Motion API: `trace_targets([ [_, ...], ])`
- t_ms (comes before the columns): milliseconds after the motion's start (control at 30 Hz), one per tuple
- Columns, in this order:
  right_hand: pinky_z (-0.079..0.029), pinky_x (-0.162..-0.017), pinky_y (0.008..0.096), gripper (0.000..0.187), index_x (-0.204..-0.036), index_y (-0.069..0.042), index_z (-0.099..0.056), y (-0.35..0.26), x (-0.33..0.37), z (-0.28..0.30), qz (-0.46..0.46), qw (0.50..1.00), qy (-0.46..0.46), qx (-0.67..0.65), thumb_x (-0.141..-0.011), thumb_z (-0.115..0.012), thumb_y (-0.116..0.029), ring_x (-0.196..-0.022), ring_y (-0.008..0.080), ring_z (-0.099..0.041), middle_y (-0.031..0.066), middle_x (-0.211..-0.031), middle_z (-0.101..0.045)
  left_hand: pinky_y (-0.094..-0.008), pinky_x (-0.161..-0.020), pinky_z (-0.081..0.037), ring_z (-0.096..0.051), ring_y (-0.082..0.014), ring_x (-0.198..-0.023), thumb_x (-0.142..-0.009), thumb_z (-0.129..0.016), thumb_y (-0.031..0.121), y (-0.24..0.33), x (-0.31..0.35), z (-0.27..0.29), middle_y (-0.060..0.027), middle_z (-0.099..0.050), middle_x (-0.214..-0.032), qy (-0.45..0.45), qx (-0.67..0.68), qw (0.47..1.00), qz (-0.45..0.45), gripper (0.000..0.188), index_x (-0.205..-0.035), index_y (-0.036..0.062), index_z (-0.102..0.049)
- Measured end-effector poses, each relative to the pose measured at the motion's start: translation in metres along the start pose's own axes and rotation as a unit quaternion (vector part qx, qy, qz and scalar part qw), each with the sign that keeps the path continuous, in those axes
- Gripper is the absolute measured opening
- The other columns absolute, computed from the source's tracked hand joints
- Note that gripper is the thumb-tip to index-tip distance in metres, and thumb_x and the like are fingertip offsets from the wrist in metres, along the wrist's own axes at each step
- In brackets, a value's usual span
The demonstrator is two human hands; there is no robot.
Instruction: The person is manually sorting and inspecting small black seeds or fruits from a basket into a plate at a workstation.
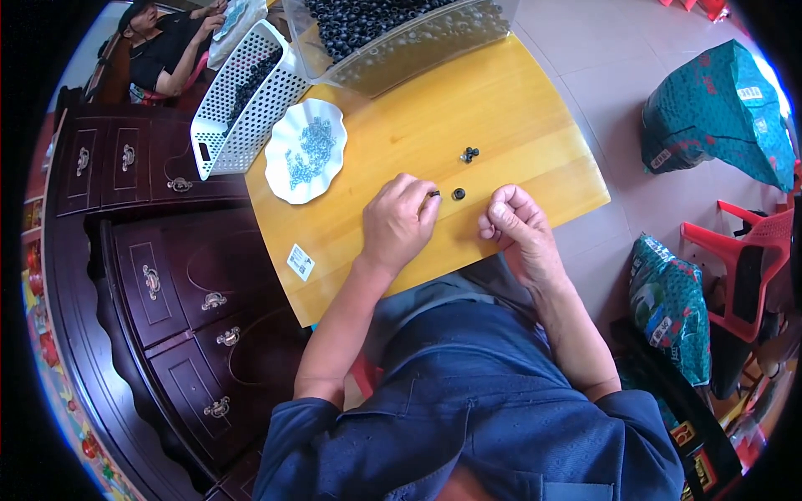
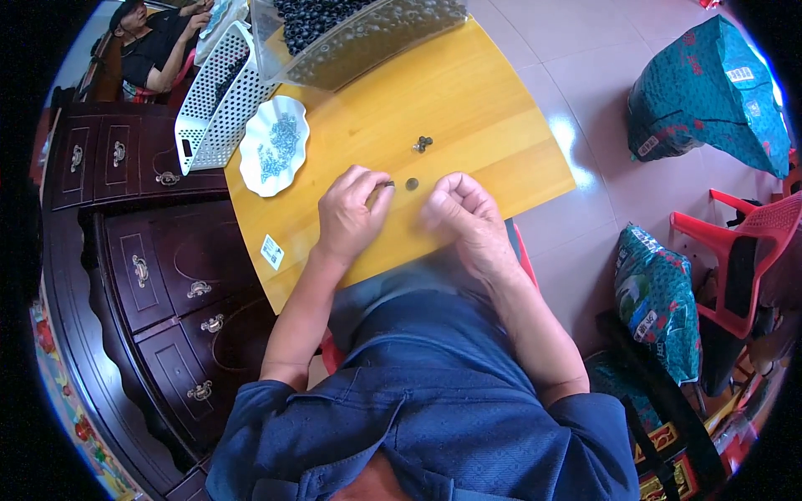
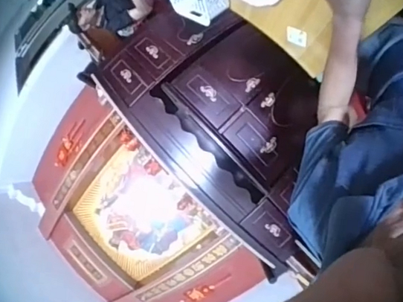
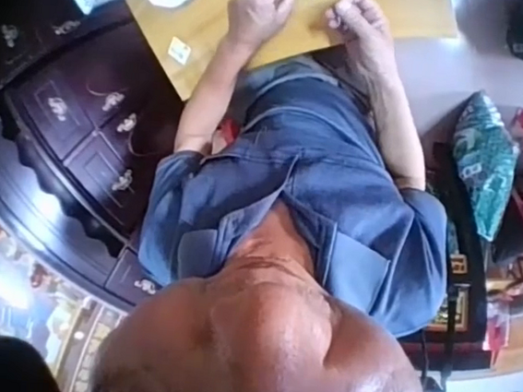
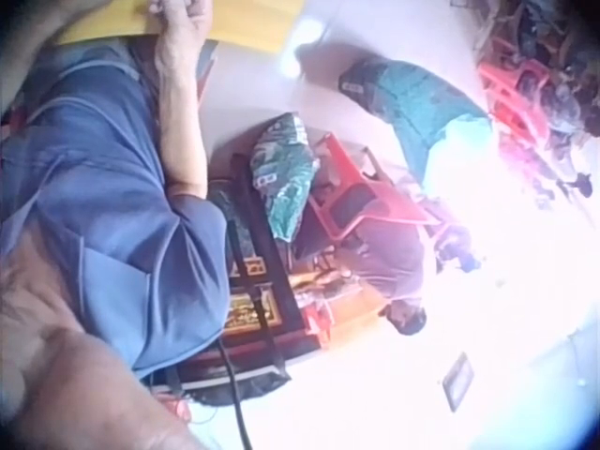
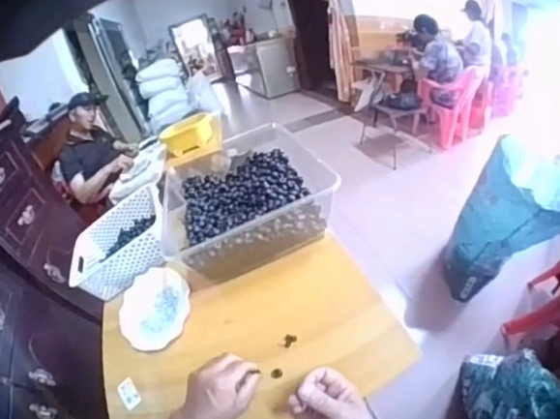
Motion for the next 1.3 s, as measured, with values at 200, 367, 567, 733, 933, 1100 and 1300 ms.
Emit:
trace_targets([
  [200, -0.049, -0.076, 0.0254, 0.011, -0.103, -0.01, -0.059, 0.002, -0.001, 0.004, 0.016, 1.0, -0.004, 0.006, -0.101, -0.067, -0.018, -0.08, 0.0093, -0.058, -0.0004, -0.084, -0.061, -0.0385, -0.073, -0.057, -0.07, -0.0285, -0.082, -0.081, -0.077, 0.007, 0.002, -0.003, 0.0, -0.0098, -0.07, -0.091, -0.006, 0.012, 1.0, -0.011, 0.018, -0.099, 0.0052, -0.072],
  [367, -0.049, -0.076, 0.025, 0.012, -0.103, -0.01, -0.059, 0.001, -0.001, 0.004, 0.013, 1.0, 0.006, 0.011, -0.101, -0.067, -0.018, -0.08, 0.0091, -0.058, -0.0001, -0.085, -0.061, -0.0399, -0.077, -0.056, -0.069, -0.0297, -0.086, -0.08, -0.078, 0.008, 0.005, -0.003, 0.0, -0.01, -0.069, -0.093, -0.011, 0.013, 1.0, -0.02, 0.022, -0.1, 0.0053, -0.073],
  [567, -0.049, -0.075, 0.0253, 0.012, -0.102, -0.01, -0.059, 0.002, -0.001, 0.002, 0.011, 1.0, 0.008, 0.004, -0.101, -0.067, -0.019, -0.08, 0.0092, -0.059, 0.0005, -0.085, -0.061, -0.043, -0.079, -0.049, -0.062, -0.0289, -0.089, -0.081, -0.078, 0.015, 0.022, -0.005, 0.0, -0.0074, -0.064, -0.093, -0.004, -0.015, 0.997, -0.069, 0.024, -0.102, 0.0068, -0.071],
  [733, -0.049, -0.074, 0.0255, 0.012, -0.101, -0.009, -0.058, 0.002, 0.0, 0.0, 0.012, 1.0, 0.004, 0.011, -0.102, -0.066, -0.018, -0.08, 0.0101, -0.059, 0.0009, -0.085, -0.061, -0.0424, -0.079, -0.046, -0.061, -0.0274, -0.089, -0.081, -0.077, 0.017, 0.024, -0.009, -0.009, -0.0062, -0.063, -0.093, -0.022, -0.034, 0.996, -0.075, 0.02, -0.098, 0.008, -0.071],
  [933, -0.05, -0.073, 0.0242, 0.012, -0.104, -0.008, -0.059, 0.003, 0.0, 0.002, 0.009, 1.0, 0.019, 0.02, -0.103, -0.065, -0.017, -0.079, 0.009, -0.06, 0.002, -0.087, -0.064, -0.0425, -0.077, -0.047, -0.062, -0.0284, -0.087, -0.08, -0.077, 0.014, 0.03, -0.013, -0.003, -0.0063, -0.063, -0.089, -0.013, -0.017, 0.996, -0.087, 0.017, -0.094, 0.0083, -0.069],
  [1100, -0.051, -0.073, 0.0224, 0.018, -0.113, -0.005, -0.061, 0.001, 0.001, 0.0, 0.03, 0.998, 0.047, 0.026, -0.103, -0.065, -0.019, -0.078, 0.0074, -0.061, 0.0031, -0.091, -0.066, -0.042, -0.072, -0.05, -0.062, -0.029, -0.083, -0.078, -0.077, 0.009, 0.047, -0.017, 0.018, -0.0071, -0.063, -0.087, 0.01, 0.033, 0.995, -0.098, 0.019, -0.094, 0.0078, -0.068],
  [1300, -0.051, -0.071, 0.0232, 0.023, -0.12, -0.004, -0.062, 0.003, 0.001, -0.002, -0.006, 0.999, 0.039, 0.037, -0.103, -0.066, -0.018, -0.078, 0.0077, -0.061, 0.0021, -0.091, -0.066, -0.0417, -0.07, -0.052, -0.062, -0.0295, -0.08, -0.076, -0.077, 0.006, 0.062, -0.016, 0.019, -0.0078, -0.062, -0.085, -0.015, 0.057, 0.987, -0.147, 0.022, -0.097, 0.0076, -0.069],
])
Point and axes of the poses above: each hand's wrist, its own x-axis away from the middle knuckle, its own z-axis out of the back of the hand, y = z × x, the point moved 4 cm from there along -x, towards the middle knuckle
